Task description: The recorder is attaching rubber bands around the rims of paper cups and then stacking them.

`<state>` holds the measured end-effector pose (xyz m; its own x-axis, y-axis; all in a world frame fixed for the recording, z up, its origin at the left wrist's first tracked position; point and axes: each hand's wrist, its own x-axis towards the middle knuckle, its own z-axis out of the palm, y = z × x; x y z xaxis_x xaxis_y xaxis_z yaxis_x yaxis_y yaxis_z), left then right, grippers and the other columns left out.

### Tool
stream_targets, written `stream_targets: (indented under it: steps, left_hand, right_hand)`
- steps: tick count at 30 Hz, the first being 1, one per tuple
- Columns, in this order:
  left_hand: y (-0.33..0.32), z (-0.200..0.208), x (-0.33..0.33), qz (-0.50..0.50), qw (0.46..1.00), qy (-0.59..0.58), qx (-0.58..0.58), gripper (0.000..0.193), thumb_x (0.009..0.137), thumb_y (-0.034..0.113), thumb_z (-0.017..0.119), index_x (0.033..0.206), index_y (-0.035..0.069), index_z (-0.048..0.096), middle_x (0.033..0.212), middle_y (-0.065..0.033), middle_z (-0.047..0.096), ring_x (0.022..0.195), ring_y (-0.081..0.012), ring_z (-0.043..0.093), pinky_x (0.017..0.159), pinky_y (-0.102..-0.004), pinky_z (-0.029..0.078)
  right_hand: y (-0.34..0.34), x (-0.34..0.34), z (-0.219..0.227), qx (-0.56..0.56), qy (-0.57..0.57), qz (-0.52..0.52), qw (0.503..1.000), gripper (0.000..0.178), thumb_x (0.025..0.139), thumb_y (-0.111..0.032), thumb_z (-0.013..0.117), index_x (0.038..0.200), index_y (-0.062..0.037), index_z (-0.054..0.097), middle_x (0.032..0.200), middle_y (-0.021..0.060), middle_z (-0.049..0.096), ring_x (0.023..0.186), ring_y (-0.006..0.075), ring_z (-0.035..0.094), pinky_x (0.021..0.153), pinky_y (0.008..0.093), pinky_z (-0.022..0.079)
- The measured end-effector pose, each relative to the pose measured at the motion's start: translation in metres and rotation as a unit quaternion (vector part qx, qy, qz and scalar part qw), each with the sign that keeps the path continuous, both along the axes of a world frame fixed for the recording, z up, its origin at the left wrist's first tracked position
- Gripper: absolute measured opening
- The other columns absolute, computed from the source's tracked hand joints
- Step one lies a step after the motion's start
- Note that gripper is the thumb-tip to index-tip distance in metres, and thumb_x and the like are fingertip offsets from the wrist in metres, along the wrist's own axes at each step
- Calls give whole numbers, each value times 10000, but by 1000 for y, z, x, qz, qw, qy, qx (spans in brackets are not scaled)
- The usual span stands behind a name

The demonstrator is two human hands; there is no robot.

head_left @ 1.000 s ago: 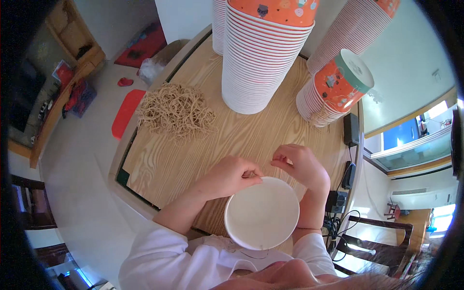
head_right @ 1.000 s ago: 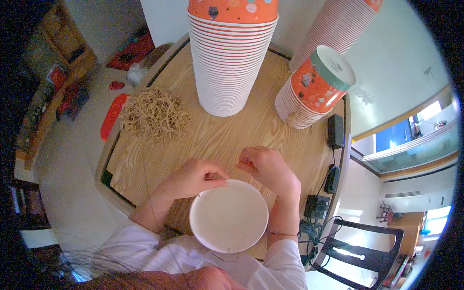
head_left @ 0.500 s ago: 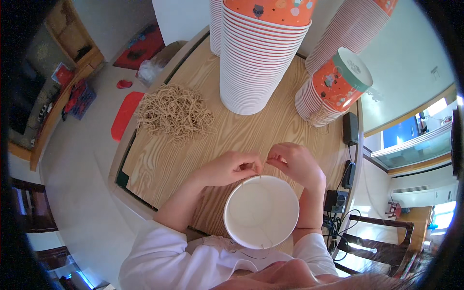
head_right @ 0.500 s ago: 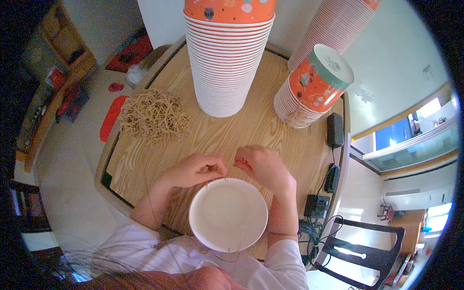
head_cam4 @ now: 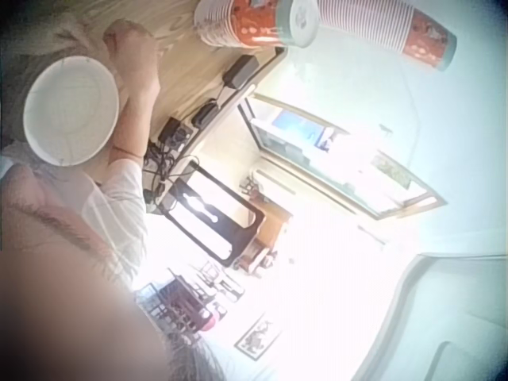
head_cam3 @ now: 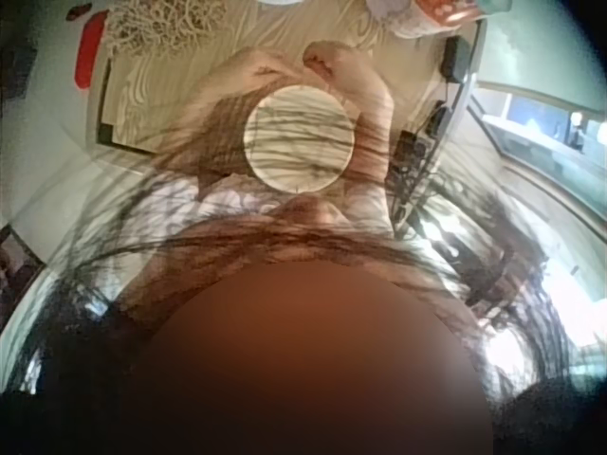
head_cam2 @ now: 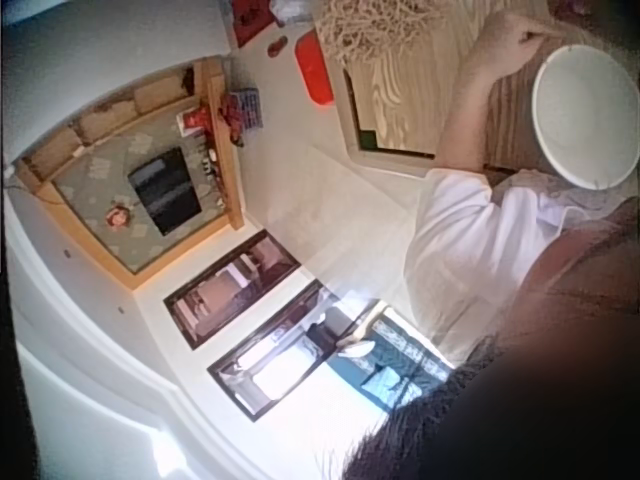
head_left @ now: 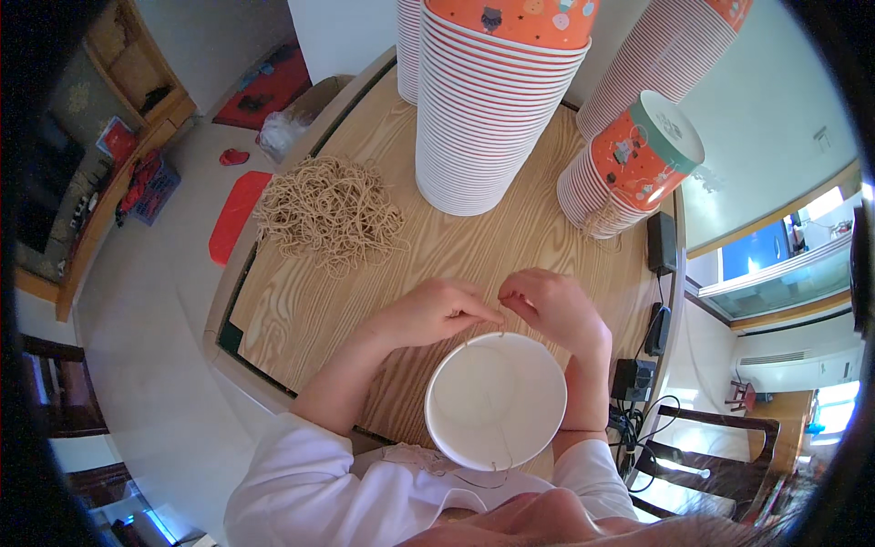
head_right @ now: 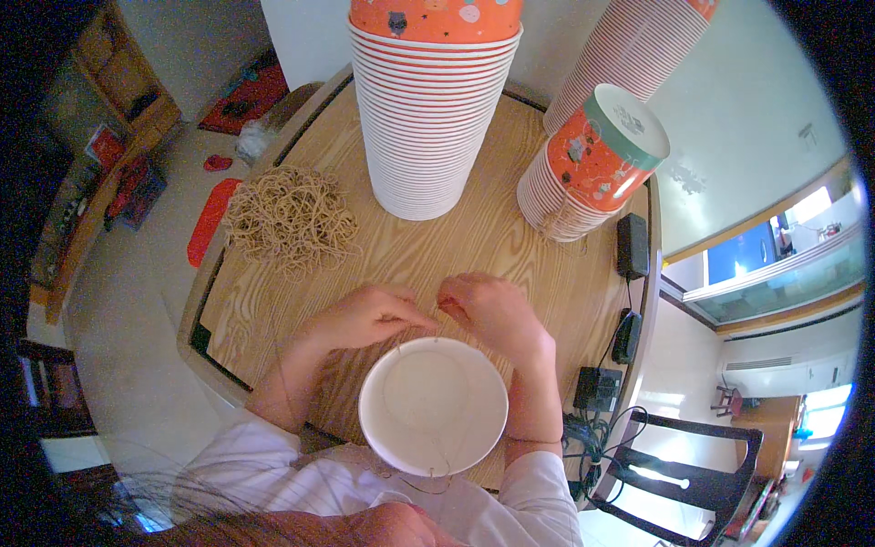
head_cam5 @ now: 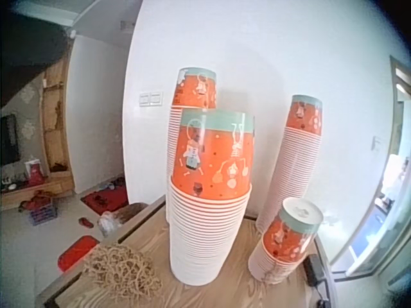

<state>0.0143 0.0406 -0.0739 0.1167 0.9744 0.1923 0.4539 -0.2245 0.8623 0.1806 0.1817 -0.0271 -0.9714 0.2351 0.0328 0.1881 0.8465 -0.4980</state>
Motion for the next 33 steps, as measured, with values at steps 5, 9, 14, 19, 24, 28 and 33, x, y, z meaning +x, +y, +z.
stream_targets:
  steps: [5, 9, 14, 19, 24, 28, 33]
  left_hand:
    - [4, 3, 9, 24, 998, 50, -13, 181, 817, 105, 647, 994, 107, 687, 857, -102, 658, 784, -287, 628, 706, -355, 493]
    - [11, -2, 7, -18, 997, -33, -65, 118, 855, 115, 625, 948, 43, 627, 858, -81, 660, 781, -210, 635, 711, -314, 497]
    - [17, -33, 5, -70, 965, -240, -82, 131, 905, 132, 584, 966, 17, 598, 874, -43, 632, 807, -131, 598, 737, -278, 485]
    - [15, -43, 14, -47, 839, -506, -195, 197, 934, 200, 557, 957, 9, 600, 874, -39, 623, 807, -118, 589, 752, -257, 481]
    - [14, -42, 19, -59, 732, -648, -205, 258, 945, 242, 547, 989, 1, 627, 887, -35, 627, 790, -108, 587, 727, -253, 491]
    - [11, -33, 22, -2, 736, -639, -222, 270, 938, 208, 553, 1063, -16, 636, 891, -30, 630, 779, -100, 582, 718, -243, 486]
    - [6, -27, 20, 38, 860, -487, -150, 244, 902, 91, 581, 1118, 9, 658, 937, -25, 657, 824, -83, 588, 745, -234, 478]
  right_hand:
    - [-1, 2, 4, -15, 5, 10, 1000, 71, 801, -73, 626, 870, -59, 622, 789, 86, 641, 751, 276, 624, 648, 365, 498]
    - [-2, 8, 11, -6, -8, -7, 1000, 70, 796, -64, 622, 866, -56, 618, 793, 87, 639, 744, 278, 622, 641, 364, 497]
    - [-5, 8, 14, -4, 11, 12, 1000, 89, 791, -64, 630, 879, -58, 616, 798, 84, 641, 740, 274, 625, 639, 364, 498]
    - [-7, 10, 17, -10, 33, 12, 999, 96, 799, -74, 639, 891, -61, 614, 793, 85, 642, 731, 271, 627, 632, 363, 499]
    - [-8, 10, 21, -11, 27, 4, 1000, 93, 809, -89, 649, 888, -53, 616, 793, 94, 637, 727, 269, 627, 629, 364, 498]
    - [-8, 13, 21, -18, 37, 0, 999, 104, 801, -88, 664, 885, -44, 622, 792, 96, 635, 729, 267, 630, 632, 363, 500]
    - [-7, 14, 19, -18, 35, -15, 999, 106, 790, -68, 675, 881, -35, 630, 795, 100, 635, 725, 269, 636, 643, 362, 507]
